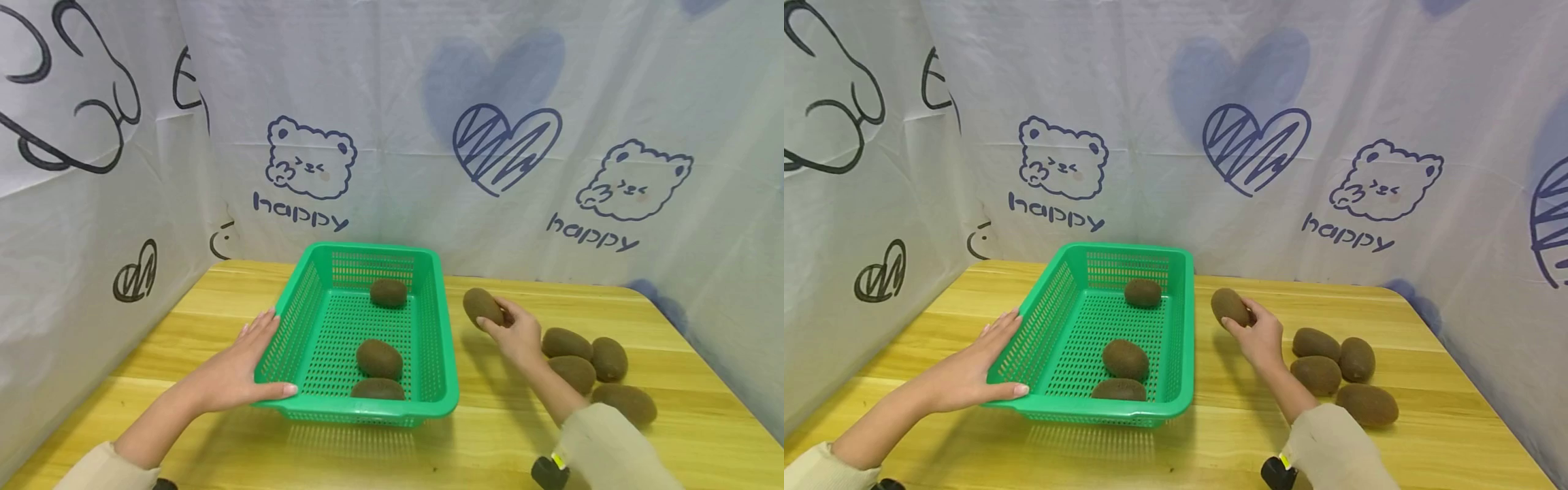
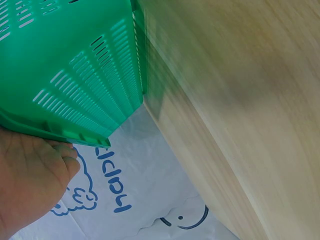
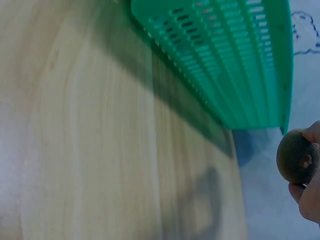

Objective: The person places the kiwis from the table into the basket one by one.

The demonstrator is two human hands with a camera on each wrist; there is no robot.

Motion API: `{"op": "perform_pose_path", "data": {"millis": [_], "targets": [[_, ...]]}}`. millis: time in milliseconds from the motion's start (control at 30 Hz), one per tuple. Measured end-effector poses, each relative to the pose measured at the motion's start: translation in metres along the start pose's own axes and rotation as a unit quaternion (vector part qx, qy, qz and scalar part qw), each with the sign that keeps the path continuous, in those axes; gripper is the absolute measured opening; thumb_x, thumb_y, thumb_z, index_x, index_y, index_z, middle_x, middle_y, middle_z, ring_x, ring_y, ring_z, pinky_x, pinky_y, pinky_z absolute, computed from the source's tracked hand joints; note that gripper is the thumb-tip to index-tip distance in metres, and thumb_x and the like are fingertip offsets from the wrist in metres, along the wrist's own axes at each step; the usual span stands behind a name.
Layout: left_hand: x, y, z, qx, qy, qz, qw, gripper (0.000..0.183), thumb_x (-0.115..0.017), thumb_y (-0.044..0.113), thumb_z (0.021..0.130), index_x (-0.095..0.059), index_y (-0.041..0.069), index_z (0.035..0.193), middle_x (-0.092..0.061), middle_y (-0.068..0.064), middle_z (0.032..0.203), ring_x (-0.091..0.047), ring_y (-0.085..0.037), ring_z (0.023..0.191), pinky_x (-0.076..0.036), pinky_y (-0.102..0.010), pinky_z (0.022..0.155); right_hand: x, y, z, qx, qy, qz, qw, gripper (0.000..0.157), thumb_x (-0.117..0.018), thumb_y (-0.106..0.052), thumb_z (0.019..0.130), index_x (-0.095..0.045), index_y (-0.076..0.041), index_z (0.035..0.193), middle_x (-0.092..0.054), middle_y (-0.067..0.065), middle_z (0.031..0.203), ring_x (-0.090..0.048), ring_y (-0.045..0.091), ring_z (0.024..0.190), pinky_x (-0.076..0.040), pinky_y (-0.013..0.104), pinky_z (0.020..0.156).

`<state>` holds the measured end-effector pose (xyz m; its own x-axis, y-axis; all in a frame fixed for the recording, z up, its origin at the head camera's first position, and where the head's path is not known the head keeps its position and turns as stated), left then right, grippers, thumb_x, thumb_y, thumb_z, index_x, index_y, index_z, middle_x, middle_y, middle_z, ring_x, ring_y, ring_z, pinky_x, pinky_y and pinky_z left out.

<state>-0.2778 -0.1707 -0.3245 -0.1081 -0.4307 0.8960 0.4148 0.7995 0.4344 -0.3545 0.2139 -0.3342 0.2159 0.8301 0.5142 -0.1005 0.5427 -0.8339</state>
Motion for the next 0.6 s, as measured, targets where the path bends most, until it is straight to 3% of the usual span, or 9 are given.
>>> {"op": "perform_pose_path", "data": {"millis": [300,600], "targets": [[0.000,0.000,0.000,0.000,0.000,0.004,1.0000,0.108,-0.064,0.057,0.076,-0.010,-0.004,0.147,-0.001,-0.022,0.155,-0.004,-0.043,0.142,-0.012,-0.062,0.111,0.001,-0.031,-0.012,0.037,-0.023,0.032,0.999,0.054,-0.065,-0.014,0.086,-0.046,0.001,0.134,-0.048,0.021,0.137,-0.050,0.033,0.124,-0.046,0.039,0.098],[0.000,0.001,0.000,-0.001,-0.002,0.003,1.0000,0.108,-0.064,0.057,0.077,-0.009,-0.004,0.147,-0.001,-0.023,0.155,-0.004,-0.044,0.141,-0.013,-0.062,0.110,0.006,-0.068,-0.029,0.105,-0.030,0.047,0.993,0.053,-0.067,-0.009,0.084,-0.048,0.003,0.131,-0.054,0.024,0.129,-0.054,0.034,0.118,-0.047,0.036,0.096]]}}
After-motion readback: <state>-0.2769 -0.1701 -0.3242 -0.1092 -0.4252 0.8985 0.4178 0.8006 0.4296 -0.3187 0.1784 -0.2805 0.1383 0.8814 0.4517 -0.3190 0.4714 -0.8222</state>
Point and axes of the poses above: each hand's wrist, its own z-axis towards the middle knuckle, its own x-axis out of the back of the hand, y = z × x, the point moved 10 cm from there along z, towards the middle knuckle
